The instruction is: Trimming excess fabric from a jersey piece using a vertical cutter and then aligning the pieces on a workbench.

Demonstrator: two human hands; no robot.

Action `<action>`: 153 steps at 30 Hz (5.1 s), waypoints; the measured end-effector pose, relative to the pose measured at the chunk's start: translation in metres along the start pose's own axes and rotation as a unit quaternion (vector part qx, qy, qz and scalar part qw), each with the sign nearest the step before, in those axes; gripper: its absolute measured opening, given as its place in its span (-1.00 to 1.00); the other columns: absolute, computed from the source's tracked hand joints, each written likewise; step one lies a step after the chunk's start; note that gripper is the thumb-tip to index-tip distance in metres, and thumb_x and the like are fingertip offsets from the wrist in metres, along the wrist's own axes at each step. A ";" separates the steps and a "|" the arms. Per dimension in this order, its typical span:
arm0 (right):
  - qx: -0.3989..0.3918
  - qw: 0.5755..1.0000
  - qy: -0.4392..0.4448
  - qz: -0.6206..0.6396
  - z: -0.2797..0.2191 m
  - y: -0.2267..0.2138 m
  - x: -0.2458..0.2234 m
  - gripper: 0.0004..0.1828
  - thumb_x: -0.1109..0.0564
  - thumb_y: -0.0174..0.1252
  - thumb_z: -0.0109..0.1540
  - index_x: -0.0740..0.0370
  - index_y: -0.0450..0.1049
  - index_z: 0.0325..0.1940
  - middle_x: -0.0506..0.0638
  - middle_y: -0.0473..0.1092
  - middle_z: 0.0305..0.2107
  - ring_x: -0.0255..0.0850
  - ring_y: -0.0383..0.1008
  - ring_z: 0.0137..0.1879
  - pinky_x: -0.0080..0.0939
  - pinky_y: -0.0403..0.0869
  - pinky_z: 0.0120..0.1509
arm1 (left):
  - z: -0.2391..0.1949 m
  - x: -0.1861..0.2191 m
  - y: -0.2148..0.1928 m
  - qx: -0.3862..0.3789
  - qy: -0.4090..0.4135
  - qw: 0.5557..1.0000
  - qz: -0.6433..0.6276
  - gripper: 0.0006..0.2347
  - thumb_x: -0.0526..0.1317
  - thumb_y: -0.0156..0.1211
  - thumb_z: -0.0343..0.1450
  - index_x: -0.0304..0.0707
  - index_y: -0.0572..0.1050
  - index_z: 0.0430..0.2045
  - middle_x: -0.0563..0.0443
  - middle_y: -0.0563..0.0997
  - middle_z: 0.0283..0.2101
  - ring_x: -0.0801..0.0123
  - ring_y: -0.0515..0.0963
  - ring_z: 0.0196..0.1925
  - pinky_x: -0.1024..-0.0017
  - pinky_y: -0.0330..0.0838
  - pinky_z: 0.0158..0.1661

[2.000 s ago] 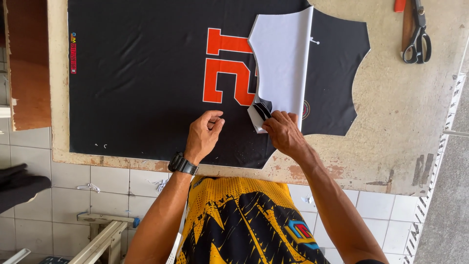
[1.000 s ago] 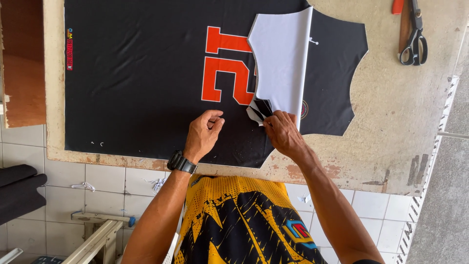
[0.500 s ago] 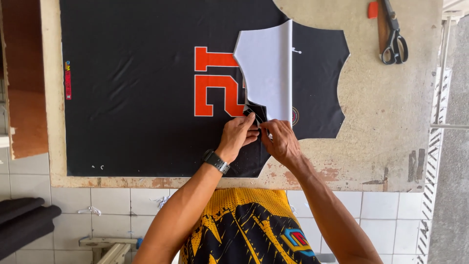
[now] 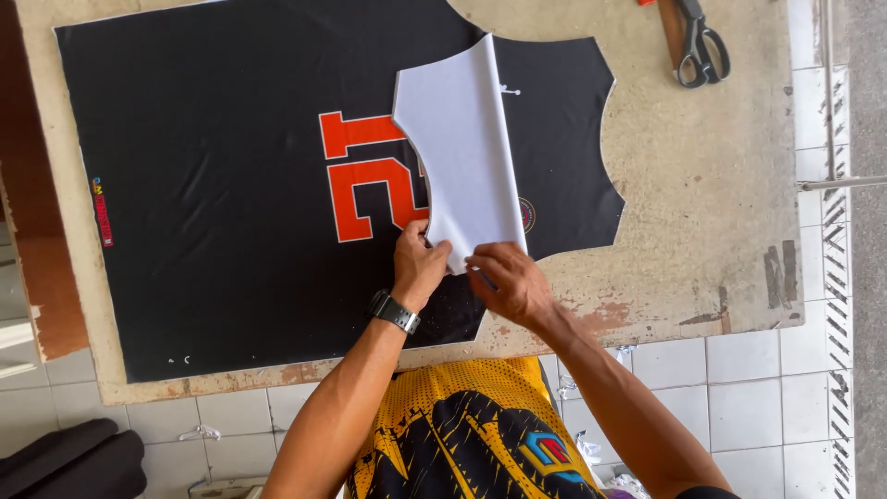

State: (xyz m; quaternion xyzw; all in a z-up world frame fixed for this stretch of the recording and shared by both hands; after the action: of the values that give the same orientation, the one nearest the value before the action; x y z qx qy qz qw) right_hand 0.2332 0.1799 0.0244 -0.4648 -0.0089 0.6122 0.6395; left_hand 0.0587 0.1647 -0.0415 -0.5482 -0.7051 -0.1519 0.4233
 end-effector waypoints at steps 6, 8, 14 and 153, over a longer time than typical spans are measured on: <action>0.012 0.994 0.101 -0.041 -0.001 -0.019 0.026 -0.90 0.18 0.46 0.30 0.19 0.69 -0.12 0.03 0.59 -0.27 0.00 0.67 -0.20 -0.07 0.59 -0.05 | -0.014 -0.006 -0.012 -0.065 -0.030 0.997 0.021 -0.46 -0.44 0.20 0.40 -0.57 0.28 0.34 -0.21 0.63 -0.21 0.14 0.80 -0.48 0.38 0.86 -0.43; 0.003 0.993 0.111 -0.040 -0.004 -0.017 0.023 -0.91 0.20 0.44 0.31 0.18 0.69 -0.11 0.03 0.60 -0.27 -0.01 0.67 -0.19 -0.07 0.59 -0.04 | -0.003 -0.023 -0.027 -0.011 0.020 0.982 0.186 -0.51 -0.21 0.35 0.35 -0.20 0.43 0.20 0.01 0.70 -0.25 0.09 0.81 -0.14 0.17 0.75 -0.25; 0.000 0.990 0.135 -0.035 -0.012 -0.012 0.015 -0.90 0.16 0.41 0.31 0.16 0.68 -0.10 0.04 0.59 -0.27 -0.01 0.66 -0.17 -0.05 0.59 -0.04 | -0.008 0.022 -0.028 0.066 0.260 0.922 0.281 -0.64 -0.31 0.36 0.41 -0.21 0.46 0.10 -0.08 0.56 -0.23 -0.12 0.67 -0.03 -0.02 0.60 -0.11; -0.141 0.917 0.371 -0.022 0.000 0.049 0.050 -0.72 -0.05 0.27 0.41 0.15 0.71 -0.25 0.07 0.55 -0.33 0.20 0.59 -0.14 0.13 0.53 -0.09 | 0.196 0.121 0.029 -0.180 0.486 0.678 0.521 -0.69 -0.49 0.14 0.44 -0.19 0.61 0.02 -0.01 0.52 0.27 -0.13 0.52 0.40 -0.01 0.52 0.23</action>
State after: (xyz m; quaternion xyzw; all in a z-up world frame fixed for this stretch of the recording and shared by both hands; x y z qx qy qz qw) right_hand 0.2075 0.2103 -0.0333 -0.7437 0.1331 0.3739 0.5379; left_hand -0.0049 0.3858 -0.0729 -0.7416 0.0410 -0.2755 0.6103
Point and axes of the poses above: each hand's wrist, its own z-axis towards the middle knuckle, its own y-axis out of the palm, x = y × z, the point moved 9 cm from there along z, towards the middle knuckle
